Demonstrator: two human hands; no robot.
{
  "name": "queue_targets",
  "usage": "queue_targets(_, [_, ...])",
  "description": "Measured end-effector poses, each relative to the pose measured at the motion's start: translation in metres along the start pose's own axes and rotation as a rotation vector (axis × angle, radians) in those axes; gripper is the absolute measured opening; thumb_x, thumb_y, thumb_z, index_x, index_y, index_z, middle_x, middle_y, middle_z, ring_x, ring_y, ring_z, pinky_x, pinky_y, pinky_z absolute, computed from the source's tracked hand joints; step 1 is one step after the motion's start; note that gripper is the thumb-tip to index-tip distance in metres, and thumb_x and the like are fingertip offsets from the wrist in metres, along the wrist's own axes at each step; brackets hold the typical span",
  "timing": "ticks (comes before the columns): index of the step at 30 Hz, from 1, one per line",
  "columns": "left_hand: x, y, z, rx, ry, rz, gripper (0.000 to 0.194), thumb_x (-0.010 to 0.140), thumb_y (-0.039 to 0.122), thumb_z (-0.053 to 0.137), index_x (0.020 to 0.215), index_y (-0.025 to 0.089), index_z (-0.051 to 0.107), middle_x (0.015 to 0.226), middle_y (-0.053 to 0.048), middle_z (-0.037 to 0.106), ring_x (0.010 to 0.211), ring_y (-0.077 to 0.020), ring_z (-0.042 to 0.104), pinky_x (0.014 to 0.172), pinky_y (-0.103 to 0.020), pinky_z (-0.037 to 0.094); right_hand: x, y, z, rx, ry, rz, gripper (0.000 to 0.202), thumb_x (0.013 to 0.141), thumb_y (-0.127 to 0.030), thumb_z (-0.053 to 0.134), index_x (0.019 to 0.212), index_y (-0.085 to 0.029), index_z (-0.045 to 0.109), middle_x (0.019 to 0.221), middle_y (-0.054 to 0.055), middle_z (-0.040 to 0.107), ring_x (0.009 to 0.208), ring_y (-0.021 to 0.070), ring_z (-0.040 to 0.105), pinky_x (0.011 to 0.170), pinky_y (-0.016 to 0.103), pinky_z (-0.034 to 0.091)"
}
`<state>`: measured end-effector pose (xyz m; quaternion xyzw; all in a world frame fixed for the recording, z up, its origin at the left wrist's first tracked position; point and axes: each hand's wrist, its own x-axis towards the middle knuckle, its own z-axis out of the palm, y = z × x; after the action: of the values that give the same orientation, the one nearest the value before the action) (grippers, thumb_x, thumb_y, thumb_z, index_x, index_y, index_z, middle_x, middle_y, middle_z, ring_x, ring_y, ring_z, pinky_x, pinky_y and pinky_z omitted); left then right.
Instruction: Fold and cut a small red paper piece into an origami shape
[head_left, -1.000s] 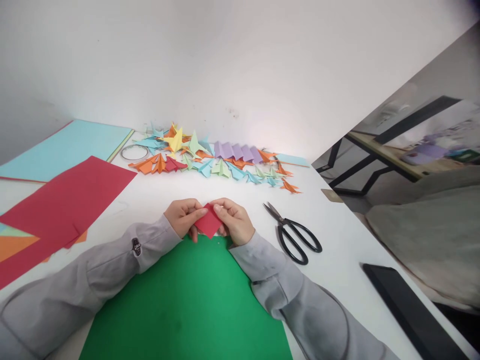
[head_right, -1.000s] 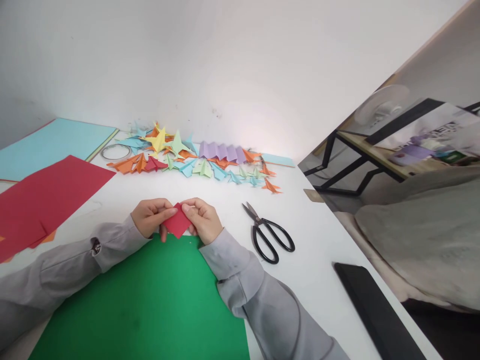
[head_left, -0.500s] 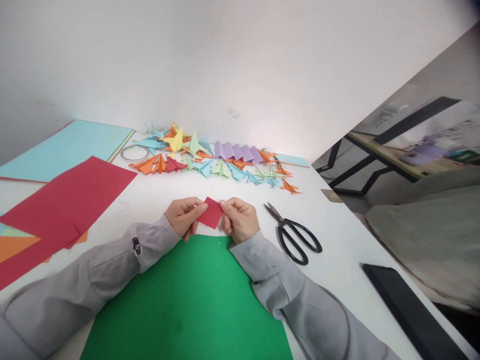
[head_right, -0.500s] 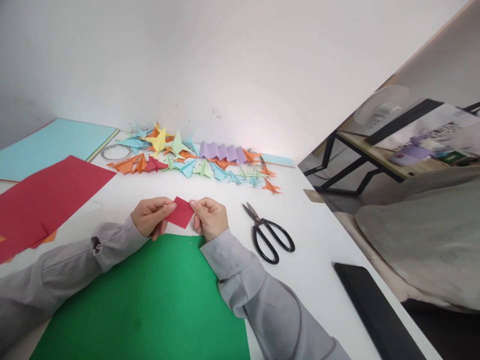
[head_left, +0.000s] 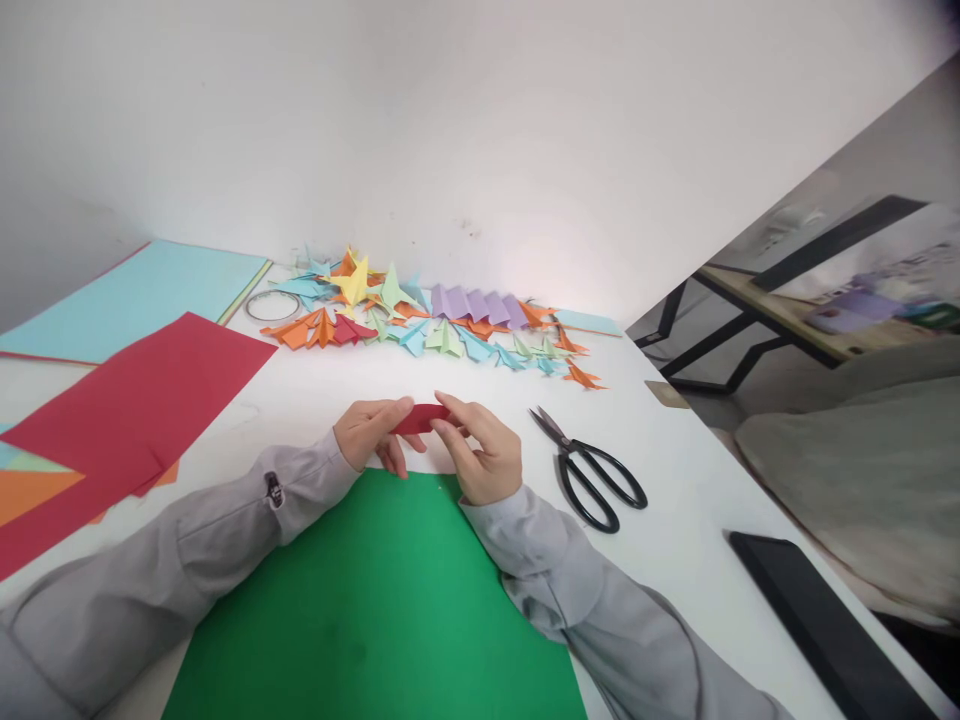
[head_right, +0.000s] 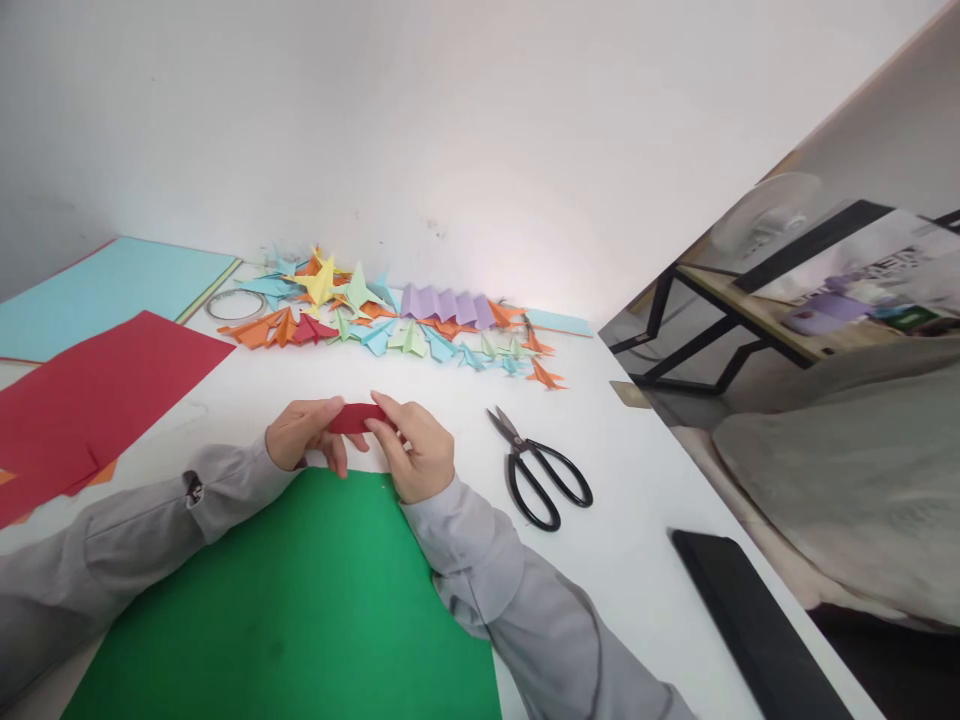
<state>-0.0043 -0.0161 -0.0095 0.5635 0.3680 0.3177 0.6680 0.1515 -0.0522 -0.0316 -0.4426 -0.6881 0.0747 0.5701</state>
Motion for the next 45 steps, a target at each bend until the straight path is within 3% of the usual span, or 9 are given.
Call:
queue_targets(7, [0.005, -0.003, -0.003, -0.097, -0.007, 0.000, 0.058, 0.064, 0.062, 0.057, 0.088, 0.009, 0.059, 0.086, -0.015, 0.069, 0.040, -0.0161, 0.060, 0.037, -0.024, 0.042, 0.001, -0.002, -0.001, -0.080, 0.020, -0.081, 0.029, 0.081, -0.012, 0.056, 0.109, -0.021, 0.062, 0.066, 0.001, 0.056, 0.059, 0.0119, 0.052, 0.052, 0.026, 0.045])
queue_targets(14, [0.005, -0.003, -0.004, -0.143, 0.006, -0.012, 0.054, 0.063, 0.055, 0.063, 0.093, 0.010, 0.057, 0.067, -0.008, 0.067, 0.043, -0.0183, 0.061, 0.038, -0.025, 0.045, 0.001, -0.007, 0.000, -0.150, 0.138, -0.102, 0.011, 0.072, -0.013, 0.066, 0.081, -0.019, 0.065, 0.072, 0.003, 0.052, 0.068, 0.0158, 0.052, 0.055, 0.030, 0.046])
queue_targets(16, [0.004, -0.005, -0.006, -0.148, -0.026, 0.011, 0.050, 0.066, 0.048, 0.063, 0.097, 0.010, 0.057, 0.066, -0.006, 0.066, 0.047, -0.0190, 0.063, 0.040, -0.025, 0.046, 0.001, -0.006, 0.000, -0.145, 0.082, -0.117, 0.011, 0.074, -0.011, 0.063, 0.082, -0.019, 0.065, 0.078, 0.005, 0.054, 0.075, 0.0178, 0.055, 0.061, 0.033, 0.048])
queue_targets(19, [0.003, -0.008, -0.007, -0.149, -0.068, 0.083, 0.046, 0.067, 0.040, 0.064, 0.103, 0.012, 0.057, 0.085, -0.010, 0.068, 0.061, -0.0204, 0.066, 0.045, -0.026, 0.050, 0.000, -0.004, 0.001, -0.120, -0.024, -0.197, 0.017, 0.076, -0.006, 0.056, 0.084, -0.019, 0.063, 0.089, 0.008, 0.060, 0.085, 0.0197, 0.057, 0.069, 0.036, 0.050])
queue_targets(21, [0.002, -0.009, -0.006, -0.133, -0.034, 0.114, 0.048, 0.064, 0.037, 0.068, 0.103, 0.012, 0.057, 0.094, -0.011, 0.067, 0.068, -0.0209, 0.065, 0.046, -0.027, 0.052, 0.001, -0.005, 0.001, -0.141, -0.047, -0.285, 0.020, 0.075, -0.004, 0.053, 0.085, -0.019, 0.061, 0.097, 0.010, 0.062, 0.091, 0.0213, 0.057, 0.076, 0.039, 0.050])
queue_targets(25, [0.005, -0.010, 0.000, -0.086, 0.064, 0.085, 0.051, 0.059, 0.036, 0.072, 0.100, 0.010, 0.057, 0.070, -0.005, 0.067, 0.056, -0.0161, 0.061, 0.046, -0.027, 0.052, 0.000, -0.009, 0.000, -0.244, -0.028, -0.385, 0.018, 0.073, -0.004, 0.053, 0.082, -0.019, 0.058, 0.109, 0.012, 0.059, 0.102, 0.0248, 0.054, 0.081, 0.043, 0.048])
queue_targets(32, [0.011, -0.009, -0.001, -0.127, 0.171, -0.016, 0.038, 0.053, 0.038, 0.075, 0.073, 0.008, 0.062, 0.047, -0.003, 0.062, 0.040, -0.0151, 0.058, 0.039, -0.025, 0.050, -0.002, -0.010, -0.001, -0.334, 0.044, -0.368, 0.014, 0.070, -0.005, 0.056, 0.074, -0.018, 0.057, 0.105, 0.013, 0.059, 0.098, 0.0255, 0.054, 0.078, 0.043, 0.048])
queue_targets(40, [0.016, -0.015, -0.006, -0.331, 0.258, 0.064, 0.038, 0.049, 0.032, 0.079, 0.075, 0.008, 0.066, 0.061, -0.005, 0.068, 0.049, -0.0160, 0.062, 0.045, -0.028, 0.055, -0.001, -0.002, -0.001, -0.384, -0.106, -0.388, 0.020, 0.072, -0.007, 0.054, 0.086, -0.019, 0.061, 0.091, 0.005, 0.070, 0.094, 0.0244, 0.057, 0.082, 0.043, 0.041])
queue_targets(45, [0.015, -0.016, -0.006, -0.336, 0.243, 0.082, 0.037, 0.053, 0.028, 0.078, 0.083, 0.009, 0.068, 0.072, -0.006, 0.070, 0.061, -0.0195, 0.066, 0.054, -0.032, 0.057, -0.002, 0.001, -0.001, -0.374, -0.101, -0.346, 0.016, 0.074, -0.013, 0.055, 0.086, -0.019, 0.064, 0.107, 0.011, 0.061, 0.100, 0.0263, 0.053, 0.082, 0.045, 0.044])
